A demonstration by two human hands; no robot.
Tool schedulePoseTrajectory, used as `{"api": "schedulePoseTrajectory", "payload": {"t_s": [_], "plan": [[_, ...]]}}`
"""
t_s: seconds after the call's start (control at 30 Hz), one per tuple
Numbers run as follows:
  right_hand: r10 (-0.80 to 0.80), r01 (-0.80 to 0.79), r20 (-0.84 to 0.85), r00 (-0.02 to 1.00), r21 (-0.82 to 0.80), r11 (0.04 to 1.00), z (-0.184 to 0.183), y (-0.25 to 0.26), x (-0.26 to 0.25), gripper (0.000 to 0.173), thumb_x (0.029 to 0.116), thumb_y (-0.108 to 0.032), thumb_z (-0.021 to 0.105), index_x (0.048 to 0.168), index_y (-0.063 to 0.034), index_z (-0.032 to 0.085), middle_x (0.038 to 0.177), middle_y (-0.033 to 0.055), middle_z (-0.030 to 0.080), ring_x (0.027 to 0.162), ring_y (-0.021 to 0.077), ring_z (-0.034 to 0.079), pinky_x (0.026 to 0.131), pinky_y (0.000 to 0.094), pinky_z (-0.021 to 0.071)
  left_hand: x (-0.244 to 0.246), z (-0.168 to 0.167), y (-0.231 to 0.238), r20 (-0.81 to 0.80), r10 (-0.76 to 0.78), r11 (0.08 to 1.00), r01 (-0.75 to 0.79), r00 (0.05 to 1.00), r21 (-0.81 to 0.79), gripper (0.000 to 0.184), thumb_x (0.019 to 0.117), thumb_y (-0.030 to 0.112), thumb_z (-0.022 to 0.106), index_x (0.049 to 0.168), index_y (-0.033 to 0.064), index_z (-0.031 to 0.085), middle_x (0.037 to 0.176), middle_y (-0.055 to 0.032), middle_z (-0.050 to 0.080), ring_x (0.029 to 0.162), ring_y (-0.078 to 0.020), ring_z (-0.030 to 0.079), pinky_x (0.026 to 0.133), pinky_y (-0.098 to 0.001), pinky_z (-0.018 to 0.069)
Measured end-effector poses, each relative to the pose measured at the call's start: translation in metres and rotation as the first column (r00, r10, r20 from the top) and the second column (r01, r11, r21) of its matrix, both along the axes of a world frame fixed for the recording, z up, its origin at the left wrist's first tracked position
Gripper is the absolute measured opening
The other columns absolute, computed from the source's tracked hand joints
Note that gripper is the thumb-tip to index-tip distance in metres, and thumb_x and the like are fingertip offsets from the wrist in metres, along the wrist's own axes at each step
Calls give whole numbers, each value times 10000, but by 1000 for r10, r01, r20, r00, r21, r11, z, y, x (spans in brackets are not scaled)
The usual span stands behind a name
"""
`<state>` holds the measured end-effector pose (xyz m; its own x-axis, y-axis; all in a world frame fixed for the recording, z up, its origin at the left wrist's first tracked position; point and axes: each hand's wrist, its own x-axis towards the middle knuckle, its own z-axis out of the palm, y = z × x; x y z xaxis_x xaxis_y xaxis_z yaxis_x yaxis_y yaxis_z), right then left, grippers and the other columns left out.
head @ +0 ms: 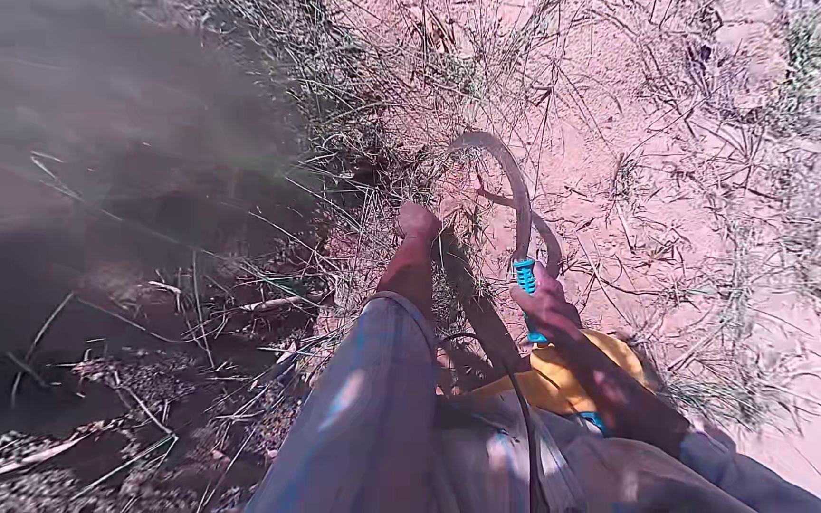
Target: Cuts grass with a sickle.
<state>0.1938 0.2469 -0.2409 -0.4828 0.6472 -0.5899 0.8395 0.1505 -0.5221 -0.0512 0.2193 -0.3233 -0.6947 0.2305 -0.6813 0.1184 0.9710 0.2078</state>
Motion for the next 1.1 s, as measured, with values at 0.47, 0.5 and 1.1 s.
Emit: {"api": "schedulePoseTrajectory", "payload": {"t_s": [0.47, 0.5, 1.1], "plan": [[252, -253, -35, 967, -200, 947, -1, -20, -29, 515, 1011, -181, 588, 1463, 20, 444, 1214, 235, 631, 1073, 314, 643, 944, 480, 501, -22, 65, -73, 152, -49, 970, 11, 987, 241, 474, 1137, 207, 389, 1439, -157, 428, 1493, -365, 451, 1429, -454, 435, 1188, -536, 319], [270, -264, 0, 963, -200, 943, -3, -22, -37, 509, 1019, -178, 577, 1466, 22, 439, 1241, 242, 621, 1104, 320, 638, 961, 482, 496, -11, 87, -70, 151, -36, 972, 0, 988, 234, 458, 1136, 170, 381, 1437, -174, 421, 1505, -382, 427, 1444, -464, 409, 1197, -530, 293], [-7, -8, -56, 998, -265, 964, 42, -21, 26, 523, 994, -148, 602, 1455, 14, 414, 958, 117, 598, 683, 157, 610, 640, 334, 551, -28, 16, -85, -416, -575, 775, 632, 704, -2, 324, 1041, 17, 495, 1332, -103, 570, 1405, -332, 528, 1337, -519, 493, 1071, -653, 420]]}}
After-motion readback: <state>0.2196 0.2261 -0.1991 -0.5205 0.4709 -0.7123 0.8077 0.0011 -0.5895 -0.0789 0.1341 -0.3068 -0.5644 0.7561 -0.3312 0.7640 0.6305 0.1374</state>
